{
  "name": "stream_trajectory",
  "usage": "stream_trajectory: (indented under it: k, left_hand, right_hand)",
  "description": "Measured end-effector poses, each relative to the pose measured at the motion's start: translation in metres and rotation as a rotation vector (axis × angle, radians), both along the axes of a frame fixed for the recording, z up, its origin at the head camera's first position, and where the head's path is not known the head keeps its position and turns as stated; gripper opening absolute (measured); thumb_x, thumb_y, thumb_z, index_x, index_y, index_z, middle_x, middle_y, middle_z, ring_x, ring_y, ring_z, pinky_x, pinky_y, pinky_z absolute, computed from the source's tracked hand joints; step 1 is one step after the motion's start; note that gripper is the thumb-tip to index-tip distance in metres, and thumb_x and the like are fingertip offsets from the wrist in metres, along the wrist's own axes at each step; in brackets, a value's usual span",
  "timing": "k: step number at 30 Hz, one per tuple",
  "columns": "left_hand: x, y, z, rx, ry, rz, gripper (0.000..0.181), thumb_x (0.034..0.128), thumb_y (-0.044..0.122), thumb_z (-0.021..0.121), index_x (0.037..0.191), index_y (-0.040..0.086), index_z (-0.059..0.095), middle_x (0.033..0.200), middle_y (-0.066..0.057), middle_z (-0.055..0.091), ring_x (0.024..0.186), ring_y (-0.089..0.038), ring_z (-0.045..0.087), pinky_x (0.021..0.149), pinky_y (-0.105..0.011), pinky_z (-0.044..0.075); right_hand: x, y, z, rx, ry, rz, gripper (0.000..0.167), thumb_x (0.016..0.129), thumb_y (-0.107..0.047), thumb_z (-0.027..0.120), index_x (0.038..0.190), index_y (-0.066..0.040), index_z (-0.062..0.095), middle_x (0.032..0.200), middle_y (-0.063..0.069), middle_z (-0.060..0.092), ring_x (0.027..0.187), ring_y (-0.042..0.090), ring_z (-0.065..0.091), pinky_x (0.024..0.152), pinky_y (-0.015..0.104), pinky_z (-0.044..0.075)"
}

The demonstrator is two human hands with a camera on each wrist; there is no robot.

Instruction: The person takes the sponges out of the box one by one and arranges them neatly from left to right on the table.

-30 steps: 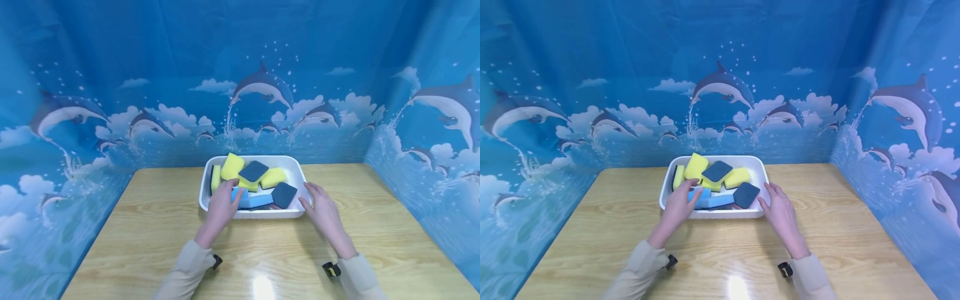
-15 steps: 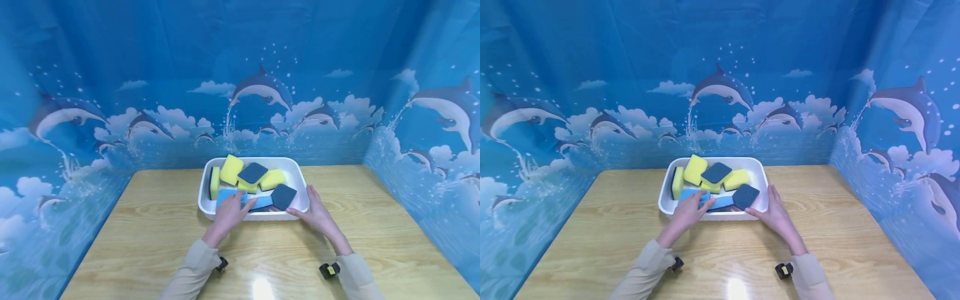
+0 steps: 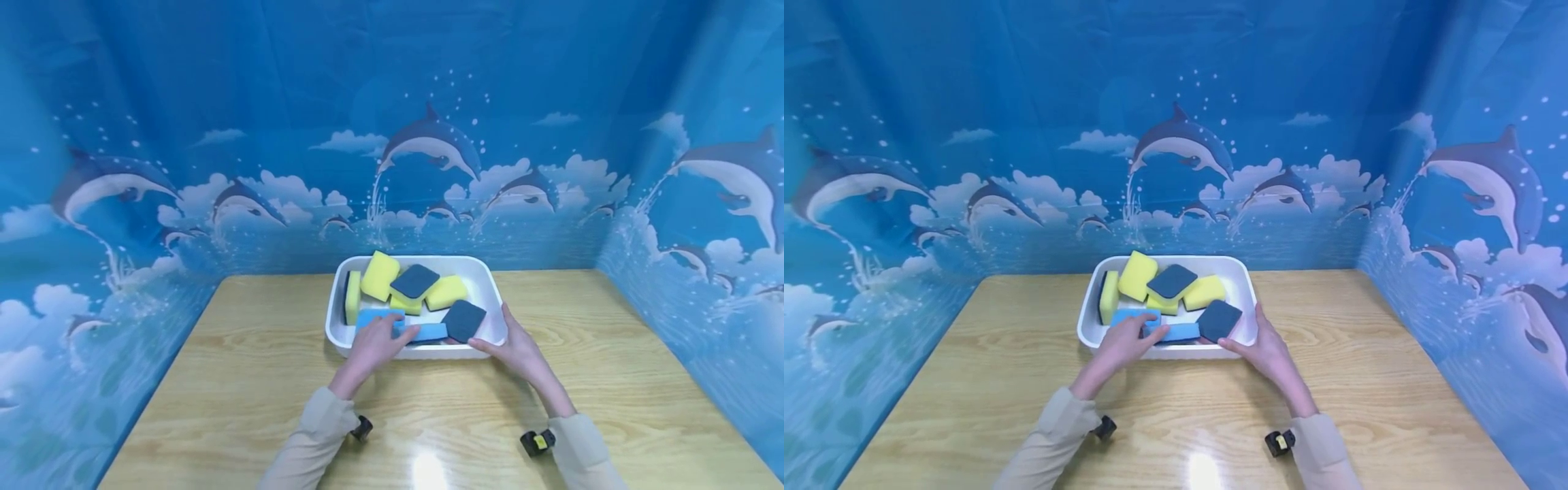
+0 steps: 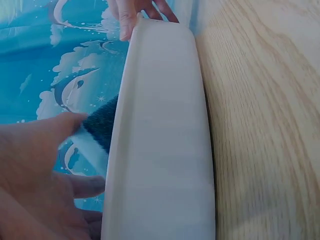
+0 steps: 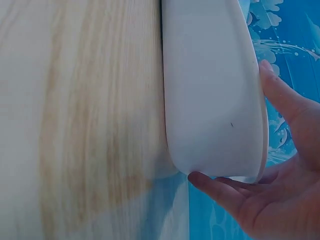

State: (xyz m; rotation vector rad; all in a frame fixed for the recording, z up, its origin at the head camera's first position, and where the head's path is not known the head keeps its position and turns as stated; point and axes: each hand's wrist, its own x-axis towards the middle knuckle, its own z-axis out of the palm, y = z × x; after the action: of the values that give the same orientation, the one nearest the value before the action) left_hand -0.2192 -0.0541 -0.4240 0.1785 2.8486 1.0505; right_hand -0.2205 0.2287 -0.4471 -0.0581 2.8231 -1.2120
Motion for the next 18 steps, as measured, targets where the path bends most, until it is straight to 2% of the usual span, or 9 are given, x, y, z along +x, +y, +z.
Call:
stream_trajectory:
  k: [4, 7, 9, 11, 14, 18]
  left_hand:
    - [0.006, -0.006, 0.002, 0.080, 0.042, 0.022, 0.062, 0.0953, 0.058, 0.061, 0.138, 0.013, 0.060, 0.142, -0.020, 0.057, 0.131, -0.040, 0.052, 0.105, -0.056, 0.043]
    - [0.014, -0.013, 0.006, 0.112, 0.087, 0.057, 0.059, 0.0940, 0.055, 0.064, 0.137, 0.014, 0.062, 0.130, -0.017, 0.061, 0.112, -0.033, 0.061, 0.093, -0.051, 0.050]
    - [0.020, -0.020, 0.010, 0.111, 0.117, 0.091, 0.058, 0.0926, 0.051, 0.067, 0.136, 0.014, 0.063, 0.121, -0.013, 0.061, 0.099, -0.026, 0.060, 0.084, -0.045, 0.050]
    - [0.025, -0.028, 0.013, 0.115, 0.149, 0.127, 0.058, 0.0910, 0.047, 0.070, 0.137, 0.012, 0.063, 0.119, -0.013, 0.059, 0.095, -0.024, 0.059, 0.080, -0.041, 0.050]
    - [0.034, -0.041, 0.018, 0.141, 0.165, 0.183, 0.063, 0.0895, 0.046, 0.074, 0.139, 0.009, 0.061, 0.121, -0.014, 0.056, 0.098, -0.025, 0.059, 0.083, -0.039, 0.054]
    - [0.045, -0.062, 0.023, 0.173, 0.154, 0.250, 0.070, 0.0879, 0.048, 0.076, 0.142, 0.008, 0.058, 0.127, -0.015, 0.053, 0.105, -0.027, 0.060, 0.088, -0.043, 0.056]
  right_hand:
    - [0.000, -0.003, 0.000, -0.008, -0.035, -0.007, 0.120, 0.087, -0.050, 0.077, 0.160, 0.001, -0.004, 0.161, 0.035, 0.015, 0.142, 0.053, 0.031, 0.112, 0.062, 0.033]
    - [0.001, -0.004, 0.000, -0.008, -0.044, -0.004, 0.120, 0.088, -0.049, 0.076, 0.160, 0.001, -0.005, 0.161, 0.034, 0.013, 0.144, 0.053, 0.026, 0.114, 0.061, 0.030]
    - [0.001, -0.005, -0.001, -0.010, -0.045, 0.001, 0.120, 0.088, -0.049, 0.076, 0.159, 0.002, -0.005, 0.162, 0.034, 0.012, 0.145, 0.052, 0.024, 0.115, 0.061, 0.029]
    - [0.002, -0.004, -0.001, -0.012, -0.044, 0.005, 0.120, 0.088, -0.050, 0.076, 0.159, 0.001, -0.006, 0.162, 0.034, 0.012, 0.145, 0.052, 0.024, 0.115, 0.060, 0.028]
    - [0.002, -0.003, -0.001, -0.009, -0.045, 0.006, 0.121, 0.088, -0.051, 0.076, 0.159, 0.001, -0.007, 0.162, 0.034, 0.012, 0.145, 0.052, 0.023, 0.115, 0.061, 0.028]
    - [0.001, -0.002, 0.000, 0.005, -0.050, 0.000, 0.121, 0.088, -0.053, 0.075, 0.159, 0.000, -0.008, 0.161, 0.035, 0.012, 0.144, 0.053, 0.024, 0.113, 0.062, 0.031]
